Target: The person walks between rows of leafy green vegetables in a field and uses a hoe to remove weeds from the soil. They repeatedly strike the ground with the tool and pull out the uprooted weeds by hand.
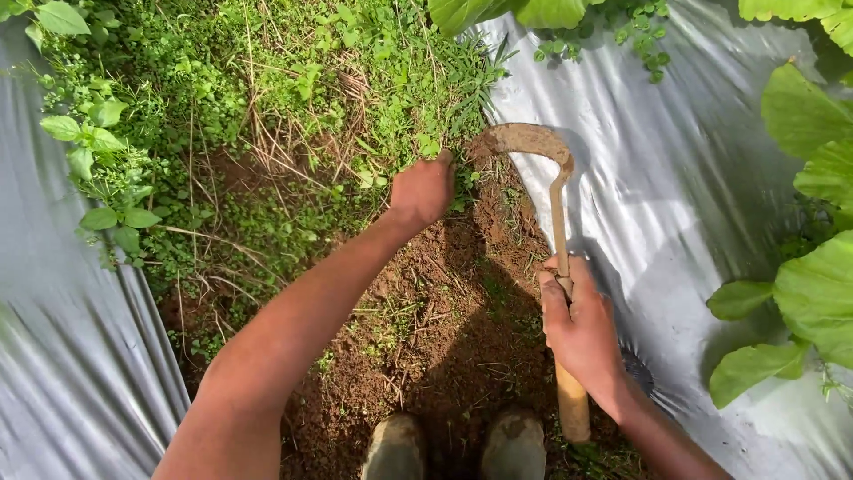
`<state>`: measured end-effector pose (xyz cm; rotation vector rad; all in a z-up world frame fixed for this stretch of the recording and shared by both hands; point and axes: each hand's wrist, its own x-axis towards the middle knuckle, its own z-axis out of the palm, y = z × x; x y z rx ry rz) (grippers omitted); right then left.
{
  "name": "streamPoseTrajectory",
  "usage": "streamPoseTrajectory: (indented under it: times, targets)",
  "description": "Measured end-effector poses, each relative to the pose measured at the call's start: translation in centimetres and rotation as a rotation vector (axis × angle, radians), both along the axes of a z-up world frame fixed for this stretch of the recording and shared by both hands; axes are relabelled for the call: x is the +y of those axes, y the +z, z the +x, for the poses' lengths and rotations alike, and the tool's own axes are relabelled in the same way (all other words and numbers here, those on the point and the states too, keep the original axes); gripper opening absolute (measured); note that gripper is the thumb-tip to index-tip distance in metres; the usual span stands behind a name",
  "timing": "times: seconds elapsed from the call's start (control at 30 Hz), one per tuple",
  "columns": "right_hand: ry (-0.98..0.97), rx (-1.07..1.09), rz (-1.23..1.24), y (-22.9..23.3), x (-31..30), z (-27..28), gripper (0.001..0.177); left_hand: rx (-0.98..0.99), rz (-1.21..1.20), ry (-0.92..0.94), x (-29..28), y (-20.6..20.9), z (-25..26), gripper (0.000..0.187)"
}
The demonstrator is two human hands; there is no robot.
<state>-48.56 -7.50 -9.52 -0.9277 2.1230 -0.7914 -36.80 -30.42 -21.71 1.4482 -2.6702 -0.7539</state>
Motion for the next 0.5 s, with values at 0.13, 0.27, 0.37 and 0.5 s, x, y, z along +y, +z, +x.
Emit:
streamPoseTrajectory:
  times: [0.13, 0.27, 0.37, 0.5]
  targets:
    - [0.047, 0.047, 0.038, 4.1, -0.6, -2.9, 0.025, 0.046, 0.051, 0.025, 0.5, 0.4, -0.4, 0.032]
    - [0.119, 0.189, 0.065, 5.5, -2.5, -3.1, 0.015, 0.08, 0.037, 0.028, 0.0, -0.7, -0.3, 0.034]
    - [0.121, 0.19, -0.063, 3.7, -4.0, -1.0, 0.012, 0.106, 0.039, 0.037, -0.1, -1.0, -0.3, 0.034]
    - [0.026, 0.206, -0.446, -1.7, -2.6, 2.9, 0.021, 0.125, 0.072, 0.058, 0.2, -0.7, -0.7, 0.036]
